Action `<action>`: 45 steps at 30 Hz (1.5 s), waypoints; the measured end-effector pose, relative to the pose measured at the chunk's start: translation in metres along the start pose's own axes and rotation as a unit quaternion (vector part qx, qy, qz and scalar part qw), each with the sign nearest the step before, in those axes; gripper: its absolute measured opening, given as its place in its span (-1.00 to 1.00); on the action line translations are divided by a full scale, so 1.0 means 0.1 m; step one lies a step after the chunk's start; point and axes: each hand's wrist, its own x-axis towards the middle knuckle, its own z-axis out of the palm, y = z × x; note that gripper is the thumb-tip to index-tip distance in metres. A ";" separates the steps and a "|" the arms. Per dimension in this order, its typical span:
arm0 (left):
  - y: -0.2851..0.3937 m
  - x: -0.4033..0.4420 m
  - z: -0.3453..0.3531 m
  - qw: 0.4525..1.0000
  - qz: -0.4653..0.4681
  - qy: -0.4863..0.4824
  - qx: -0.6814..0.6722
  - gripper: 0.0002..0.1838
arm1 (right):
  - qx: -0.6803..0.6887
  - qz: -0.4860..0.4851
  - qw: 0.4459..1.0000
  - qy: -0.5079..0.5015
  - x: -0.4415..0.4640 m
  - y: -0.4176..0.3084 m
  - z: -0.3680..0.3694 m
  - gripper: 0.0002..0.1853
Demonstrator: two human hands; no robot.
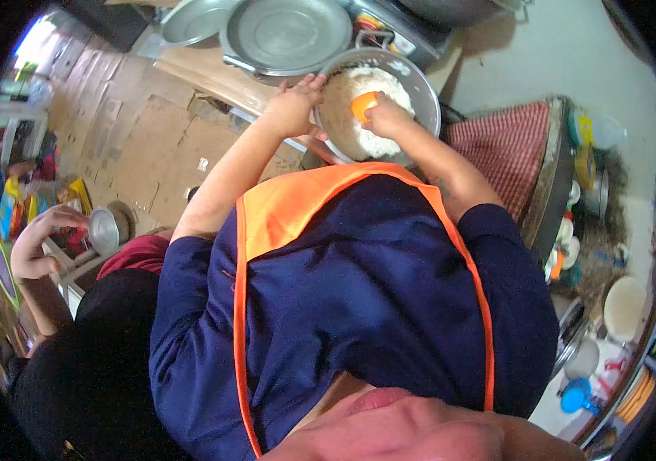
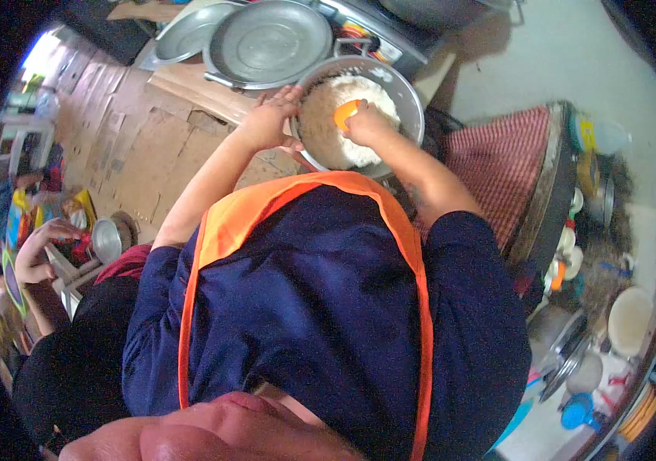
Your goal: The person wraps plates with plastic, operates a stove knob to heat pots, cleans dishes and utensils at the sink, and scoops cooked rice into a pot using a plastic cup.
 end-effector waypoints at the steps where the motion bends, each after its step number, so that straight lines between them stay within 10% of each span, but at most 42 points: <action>1: -0.04 0.00 0.03 1.000 -0.008 0.012 -0.016 -0.24 | 0.056 0.023 0.998 -0.010 -0.05 0.02 -0.02 -0.64; 9: -0.12 0.06 0.01 0.995 -0.015 0.036 -0.093 -0.32 | -0.075 0.118 0.984 0.115 0.38 -0.15 0.13 -0.69; 15: -0.05 0.01 0.02 0.996 -0.041 0.019 -0.081 -0.38 | 0.190 -0.010 0.972 -0.135 0.03 -0.02 -0.37 -0.66; 21: 0.00 0.06 0.16 0.989 -0.033 0.107 -0.100 -0.38 | -0.150 0.182 0.944 0.231 0.53 -0.20 0.30 -0.62; 26: 0.04 0.05 0.23 0.992 -0.060 0.093 -0.064 -0.44 | 0.136 0.030 0.974 -0.178 0.15 -0.19 -0.36 -0.65; 30: 0.10 0.09 0.34 0.987 -0.078 0.100 -0.095 -0.57 | -0.079 0.170 0.982 0.016 0.21 0.04 -0.32 -0.27; 34: 0.15 0.13 0.29 0.978 -0.098 0.118 -0.143 -0.68 | 0.074 0.253 0.957 0.120 0.30 0.18 0.54 -0.34; 39: 0.14 0.14 0.34 0.976 -0.098 0.133 -0.140 -0.77 | 0.111 0.192 0.975 -0.017 -0.07 0.08 -0.07 -0.38; 42: 0.08 0.18 0.46 0.977 -0.103 0.094 -0.162 -0.54 | 0.133 0.131 0.981 -0.053 -0.18 -0.02 -0.17 -0.45; 45: 0.05 0.30 0.77 0.887 -0.090 0.280 -0.355 -0.18 | -0.015 0.107 0.994 -0.005 -0.07 0.08 -0.23 -0.55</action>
